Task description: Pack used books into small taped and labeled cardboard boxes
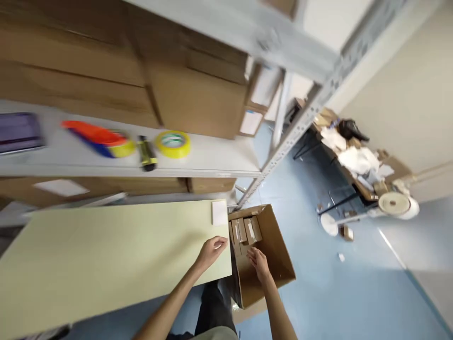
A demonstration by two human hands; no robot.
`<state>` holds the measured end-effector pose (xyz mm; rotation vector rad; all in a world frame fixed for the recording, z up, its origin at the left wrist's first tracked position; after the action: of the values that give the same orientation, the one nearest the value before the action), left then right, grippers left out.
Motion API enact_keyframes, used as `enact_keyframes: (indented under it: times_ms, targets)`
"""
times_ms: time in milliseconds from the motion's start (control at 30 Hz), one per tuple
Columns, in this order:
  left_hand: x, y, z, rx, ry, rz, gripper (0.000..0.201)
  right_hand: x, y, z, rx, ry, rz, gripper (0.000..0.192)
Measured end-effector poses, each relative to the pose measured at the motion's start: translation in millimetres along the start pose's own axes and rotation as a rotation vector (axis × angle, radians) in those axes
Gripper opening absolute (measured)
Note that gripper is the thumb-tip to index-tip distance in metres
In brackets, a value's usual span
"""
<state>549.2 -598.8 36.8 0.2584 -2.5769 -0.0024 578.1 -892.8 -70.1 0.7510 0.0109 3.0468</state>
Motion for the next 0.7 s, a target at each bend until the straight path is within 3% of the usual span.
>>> enact_keyframes:
  times_ms: [67, 133, 233, 333, 500, 600, 700]
  targets:
    - [58.3, 70.8, 12.0, 0.145, 0.004, -0.130, 0.032, 22.2, -35.6, 30.8, 0.010, 0.052, 0.088, 0.068]
    - [127.4, 136.9, 38.5, 0.273, 0.013, -0.257, 0.037, 49.4, -81.3, 48.5, 0.061, 0.081, 0.188, 0.070]
    - [235.2, 221.8, 94.9, 0.461, 0.021, -0.476, 0.036, 99.6, -169.8, 48.8, 0.168, 0.078, 0.381, 0.069]
    - [332.6, 284.8, 156.2, 0.616, 0.034, -0.707, 0.034, 165.2, -271.3, 34.0, 0.263, 0.082, 0.620, 0.068]
    - [471.6, 350.8, 237.5, 0.782, 0.001, -1.019, 0.031, 297.2, -425.4, -4.6, 0.429, 0.071, 1.017, 0.063]
    - [543.2, 370.1, 280.2, 0.869, 0.010, -1.179, 0.032, 371.1, -497.3, -33.9, 0.535, 0.050, 1.220, 0.063]
    - [597.1, 379.1, 319.6, 0.959, 0.035, -1.324, 0.036, 430.7, -554.4, -62.4, 0.628, 0.037, 1.369, 0.065]
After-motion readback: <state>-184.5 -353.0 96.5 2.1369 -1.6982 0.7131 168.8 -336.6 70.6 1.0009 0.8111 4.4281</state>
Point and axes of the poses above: each hand's wrist, its own x-axis away from the middle knuckle, its own y-axis out of the back of the hand, z = x × y, the point moved 10 cm from there along -x, towards the middle knuckle, and after that the axes turned 11 degrees about y, right-handed, at the moved point
